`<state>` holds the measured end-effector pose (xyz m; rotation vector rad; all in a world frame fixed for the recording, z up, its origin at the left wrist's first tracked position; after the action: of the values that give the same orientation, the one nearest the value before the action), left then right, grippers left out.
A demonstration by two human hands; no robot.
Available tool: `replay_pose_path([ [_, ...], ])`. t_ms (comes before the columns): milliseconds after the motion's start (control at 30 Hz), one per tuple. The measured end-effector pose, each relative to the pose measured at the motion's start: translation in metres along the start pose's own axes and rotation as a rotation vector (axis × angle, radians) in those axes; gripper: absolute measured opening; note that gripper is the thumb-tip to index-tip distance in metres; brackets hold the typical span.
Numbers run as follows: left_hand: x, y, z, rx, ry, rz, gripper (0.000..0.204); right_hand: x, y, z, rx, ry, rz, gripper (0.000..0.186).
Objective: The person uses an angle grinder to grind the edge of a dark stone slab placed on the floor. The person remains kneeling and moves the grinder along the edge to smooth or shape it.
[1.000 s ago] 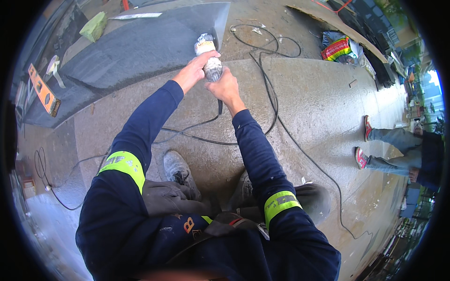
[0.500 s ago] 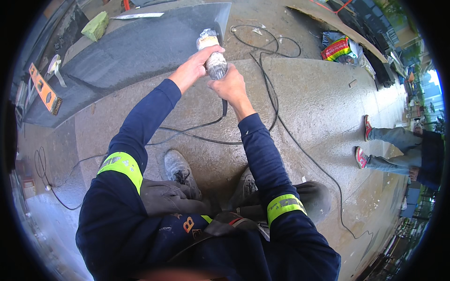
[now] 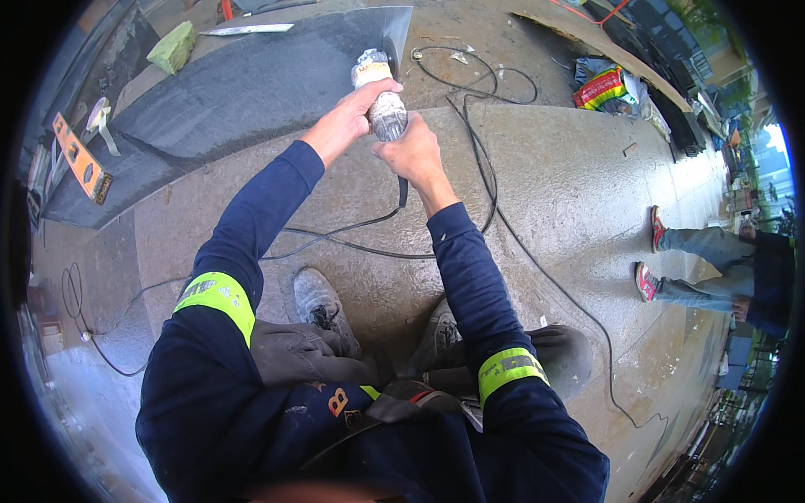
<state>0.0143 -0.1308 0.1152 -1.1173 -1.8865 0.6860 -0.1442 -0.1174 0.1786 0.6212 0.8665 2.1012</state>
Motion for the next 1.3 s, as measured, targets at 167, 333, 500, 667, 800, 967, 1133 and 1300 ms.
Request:
replay_pose_path([
  [167,0.002,-0.001,-0.001,0.0,-0.011,-0.003,0.032,0.003,0.004,0.002,0.008,-0.007,-0.005,0.073],
  [333,0.001,-0.001,-0.001,-0.009,-0.017,0.008,0.033,0.003,0.003,0.0,0.002,0.011,-0.027,0.074],
  [500,0.001,0.007,0.001,-0.042,-0.017,-0.033,0.034,0.001,-0.004,-0.002,-0.012,0.066,-0.125,0.06],
  [667,-0.001,0.02,0.005,-0.067,-0.013,-0.064,0.034,-0.005,-0.015,-0.013,0.03,0.029,-0.096,0.064],
  [800,-0.008,0.026,0.009,-0.057,-0.01,-0.069,0.033,-0.011,-0.021,-0.016,0.015,0.043,-0.094,0.064],
  [967,-0.019,0.036,0.014,-0.013,0.038,-0.111,0.031,-0.023,-0.029,-0.02,0.053,0.025,-0.076,0.061],
  [1133,-0.028,0.043,0.012,-0.023,0.045,-0.102,0.029,-0.036,-0.04,-0.026,0.027,-0.029,0.03,0.076],
  [1300,-0.031,0.04,0.01,0.001,0.059,-0.034,0.03,-0.041,-0.041,-0.027,0.034,-0.007,-0.01,0.068],
])
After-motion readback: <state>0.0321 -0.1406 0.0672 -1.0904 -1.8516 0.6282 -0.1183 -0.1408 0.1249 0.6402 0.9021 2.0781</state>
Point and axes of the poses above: each hand's wrist, its own x-axis away from the middle knuckle, its own y-axis out of the back of the hand, z = x × y, the point moved 9 cm from there along -x, towards the middle knuckle, and after that the axes turned 10 degrees about x, right-handed, at the moved point
